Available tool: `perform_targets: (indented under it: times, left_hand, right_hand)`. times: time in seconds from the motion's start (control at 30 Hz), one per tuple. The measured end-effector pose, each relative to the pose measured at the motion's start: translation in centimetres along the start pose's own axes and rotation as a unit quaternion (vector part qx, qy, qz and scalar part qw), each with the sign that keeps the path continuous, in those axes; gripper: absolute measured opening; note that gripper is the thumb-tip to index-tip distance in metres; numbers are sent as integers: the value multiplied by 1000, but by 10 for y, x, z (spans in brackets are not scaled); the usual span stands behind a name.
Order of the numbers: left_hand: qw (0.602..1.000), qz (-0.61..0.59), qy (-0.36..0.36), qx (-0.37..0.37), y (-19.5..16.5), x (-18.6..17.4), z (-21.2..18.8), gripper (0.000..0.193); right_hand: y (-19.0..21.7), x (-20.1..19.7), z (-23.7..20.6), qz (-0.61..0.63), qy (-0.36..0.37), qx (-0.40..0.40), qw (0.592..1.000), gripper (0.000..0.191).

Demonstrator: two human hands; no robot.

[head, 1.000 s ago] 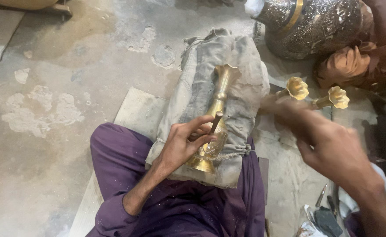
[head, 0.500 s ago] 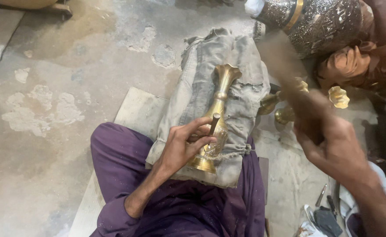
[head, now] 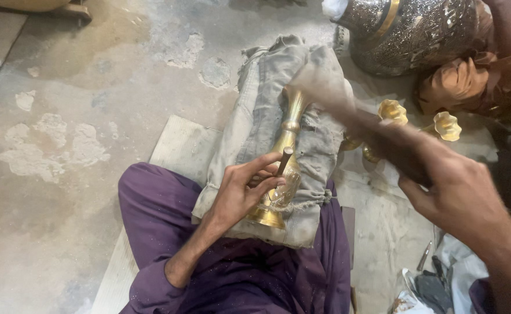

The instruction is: The person sits on the floor holding a brass vase against a cloth cushion and decorates its surface by hammering: they hold a small steel punch against the vase with one hand and strike it with a wooden mallet in the other, repositioning the punch repeatedly around the vase body.

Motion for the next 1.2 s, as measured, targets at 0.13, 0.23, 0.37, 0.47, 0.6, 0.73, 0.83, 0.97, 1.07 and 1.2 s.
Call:
perform_targets:
  times: [0.13, 0.23, 0.37, 0.47, 0.6, 0.73, 0.83, 0.97, 1.07, 1.2]
  left_hand:
    - [1000, 3, -25, 12, 1, 0, -1, 48]
    - [999, 15, -42, 4, 3, 0, -5, 50]
    - [998, 26, -50, -11, 6, 2, -6, 50]
    - [998, 3, -60, -19, 7, 1, -8, 49]
    - [997, 15, -76, -7, 4, -1, -9, 48]
    - [996, 10, -93, 5, 2, -2, -12, 48]
    - [996, 2, -87, -10, 6, 0, -13, 47]
    - [997, 11, -82, -7, 8, 2, -15, 49]
    - [997, 7, -76, 3, 8, 2, -14, 49]
    - [998, -24, -61, -4, 8, 2, -10, 48]
  right_hand:
    - [-1, 7, 6, -154, -15, -54, 987, 59]
    - [-1, 8, 9, -76, -35, -39, 996, 64]
    - [4, 11, 10, -176, -21, -70, 982, 58]
    - [-9, 10, 11, -44, -3, 26, 999, 70]
    - [6, 14, 10, -251, 22, -67, 966, 55]
    - [4, 4, 7, -95, -27, -42, 994, 64]
    - [1, 17, 5, -233, 55, -47, 970, 58]
    - [-3, 7, 2, -94, -17, 13, 995, 58]
    - [5, 9, -3, -197, 19, -7, 980, 61]
    - [19, -9, -3, -204, -40, -58, 976, 75]
Point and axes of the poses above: each hand's wrist, its own z-axis towards the middle knuckle, its own x-axis out of the palm, y = z × x, the point moved 7 cm from there along z, towards the middle knuckle, and after that the axes turned 2 degrees about -z, right-handed, at the moved point
